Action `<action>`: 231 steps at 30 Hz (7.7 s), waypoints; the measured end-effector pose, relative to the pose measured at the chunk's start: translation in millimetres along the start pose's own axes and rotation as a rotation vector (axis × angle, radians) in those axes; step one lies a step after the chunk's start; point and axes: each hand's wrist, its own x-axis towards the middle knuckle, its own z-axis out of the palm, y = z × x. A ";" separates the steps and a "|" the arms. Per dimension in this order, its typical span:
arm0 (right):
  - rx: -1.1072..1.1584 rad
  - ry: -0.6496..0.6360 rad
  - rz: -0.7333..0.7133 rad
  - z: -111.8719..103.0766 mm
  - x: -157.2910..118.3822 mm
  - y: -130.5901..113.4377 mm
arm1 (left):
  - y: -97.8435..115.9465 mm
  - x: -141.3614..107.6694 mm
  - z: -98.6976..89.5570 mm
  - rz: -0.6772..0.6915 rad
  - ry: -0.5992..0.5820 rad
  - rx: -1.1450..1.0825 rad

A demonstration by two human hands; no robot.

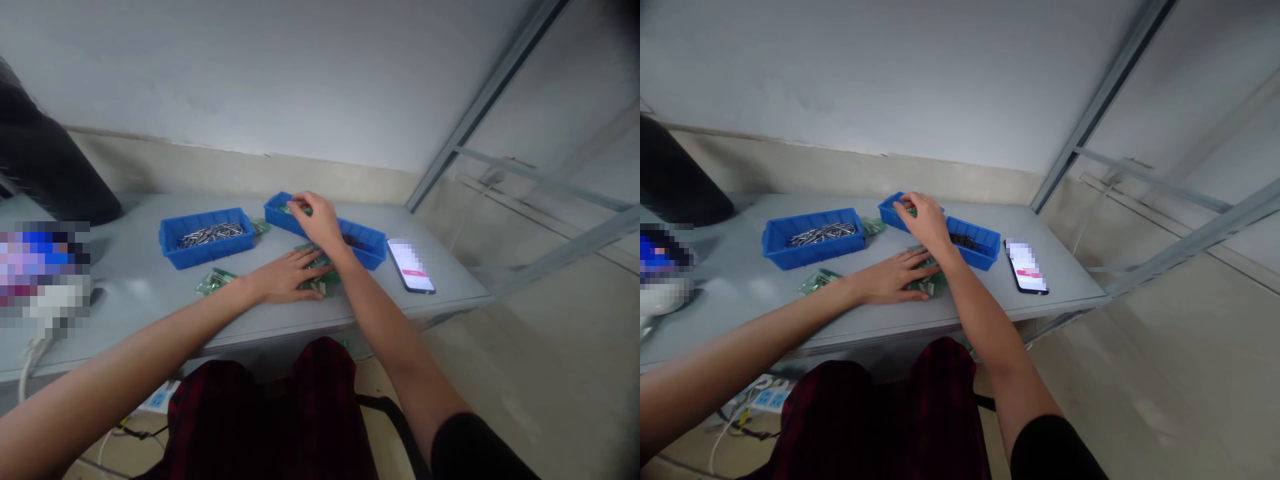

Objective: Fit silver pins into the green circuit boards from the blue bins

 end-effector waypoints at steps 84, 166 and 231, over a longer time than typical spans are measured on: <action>-0.472 -0.699 -0.218 46.0 -19.0 -28.4 | -53.6 -60.8 -80.7 -0.721 0.905 0.035; 0.399 -0.408 -0.011 30.3 -13.8 -15.9 | -42.1 -45.4 -61.6 -0.445 0.692 -0.072; 0.315 -0.146 -0.048 16.3 -11.0 -21.7 | -46.6 -45.7 -61.5 -0.519 0.613 -0.200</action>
